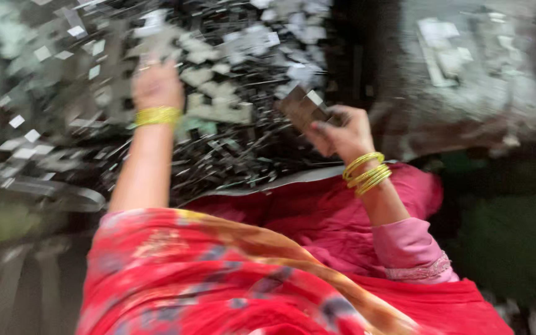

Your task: The person sits on the floor and repeatedly picks up small metal plates and nails from a large pile, inserts the nails into the plates, and places the assembled units onto a nearby surface. The process continues with consistent hand movements throughout the clip.

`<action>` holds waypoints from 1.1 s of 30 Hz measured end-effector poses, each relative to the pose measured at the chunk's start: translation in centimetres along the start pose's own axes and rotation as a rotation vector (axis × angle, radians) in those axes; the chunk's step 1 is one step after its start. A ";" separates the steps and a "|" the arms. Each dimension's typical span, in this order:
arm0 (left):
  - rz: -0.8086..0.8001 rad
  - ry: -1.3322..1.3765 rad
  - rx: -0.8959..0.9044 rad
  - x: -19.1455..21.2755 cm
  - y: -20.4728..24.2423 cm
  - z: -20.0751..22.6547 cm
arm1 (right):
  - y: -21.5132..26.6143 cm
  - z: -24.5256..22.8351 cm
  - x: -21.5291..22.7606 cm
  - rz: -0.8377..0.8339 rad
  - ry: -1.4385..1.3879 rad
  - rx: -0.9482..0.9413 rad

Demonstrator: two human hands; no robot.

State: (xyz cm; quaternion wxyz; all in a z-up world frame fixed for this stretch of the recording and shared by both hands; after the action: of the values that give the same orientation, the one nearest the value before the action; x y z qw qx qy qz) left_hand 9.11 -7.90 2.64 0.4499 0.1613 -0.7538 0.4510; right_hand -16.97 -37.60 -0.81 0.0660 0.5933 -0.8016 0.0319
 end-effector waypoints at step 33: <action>-0.301 0.037 0.238 3.3 5.0 5.2 | -6.2 -1.7 -11.0 -0.261 1.268 0.521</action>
State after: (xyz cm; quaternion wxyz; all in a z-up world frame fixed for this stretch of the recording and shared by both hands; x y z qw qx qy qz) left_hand 1.30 -8.94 1.73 0.5040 0.3160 -0.6539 0.4674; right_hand -7.77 -28.75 -0.92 0.3800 0.5481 -0.4971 0.5551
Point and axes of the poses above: each hand's wrist, its own y-axis away from the middle knuckle, its own x-axis out of the back of the hand, z = x × y, the point moved 7 cm from there along -y, towards the middle knuckle, and after that the axes turned 9 degrees about -z, right-handed, at the moved point
